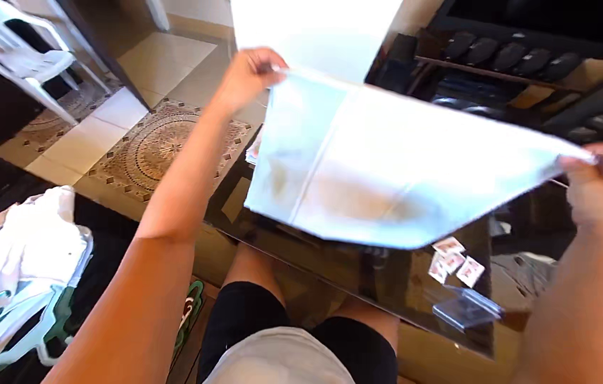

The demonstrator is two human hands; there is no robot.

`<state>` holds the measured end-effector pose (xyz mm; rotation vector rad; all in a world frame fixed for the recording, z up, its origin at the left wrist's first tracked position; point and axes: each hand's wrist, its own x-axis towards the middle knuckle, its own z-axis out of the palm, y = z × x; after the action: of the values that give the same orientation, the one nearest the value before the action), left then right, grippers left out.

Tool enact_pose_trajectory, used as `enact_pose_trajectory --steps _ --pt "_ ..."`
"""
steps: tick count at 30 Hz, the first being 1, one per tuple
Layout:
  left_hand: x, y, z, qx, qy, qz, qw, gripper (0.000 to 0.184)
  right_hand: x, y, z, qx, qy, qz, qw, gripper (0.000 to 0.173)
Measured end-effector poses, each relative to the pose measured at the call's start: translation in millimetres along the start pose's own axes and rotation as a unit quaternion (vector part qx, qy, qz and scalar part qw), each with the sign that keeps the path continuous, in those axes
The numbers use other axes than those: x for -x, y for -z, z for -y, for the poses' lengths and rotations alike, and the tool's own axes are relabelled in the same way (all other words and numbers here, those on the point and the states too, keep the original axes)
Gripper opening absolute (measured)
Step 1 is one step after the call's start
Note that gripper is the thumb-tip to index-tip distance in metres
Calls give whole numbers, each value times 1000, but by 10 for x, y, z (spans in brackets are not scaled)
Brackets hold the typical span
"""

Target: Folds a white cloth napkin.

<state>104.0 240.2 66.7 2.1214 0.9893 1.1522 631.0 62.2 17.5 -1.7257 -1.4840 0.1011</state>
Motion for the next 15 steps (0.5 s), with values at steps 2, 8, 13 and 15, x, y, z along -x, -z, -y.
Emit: enact_pose_trajectory --steps 2,8,13,15 --pt "-48 62 -273 3 -70 -44 997 33 -66 238 129 16 52 -69 996 48" --pt "785 -134 5 -67 -187 -46 979 21 887 369 98 109 174 -115 972 31" --pt "2093 -767 842 -12 -68 -10 998 12 2358 -409 -322 168 53 -34 984 19" --pt "2625 -965 1214 -5 14 3 1000 12 2863 -722 -438 190 13 23 981 21"
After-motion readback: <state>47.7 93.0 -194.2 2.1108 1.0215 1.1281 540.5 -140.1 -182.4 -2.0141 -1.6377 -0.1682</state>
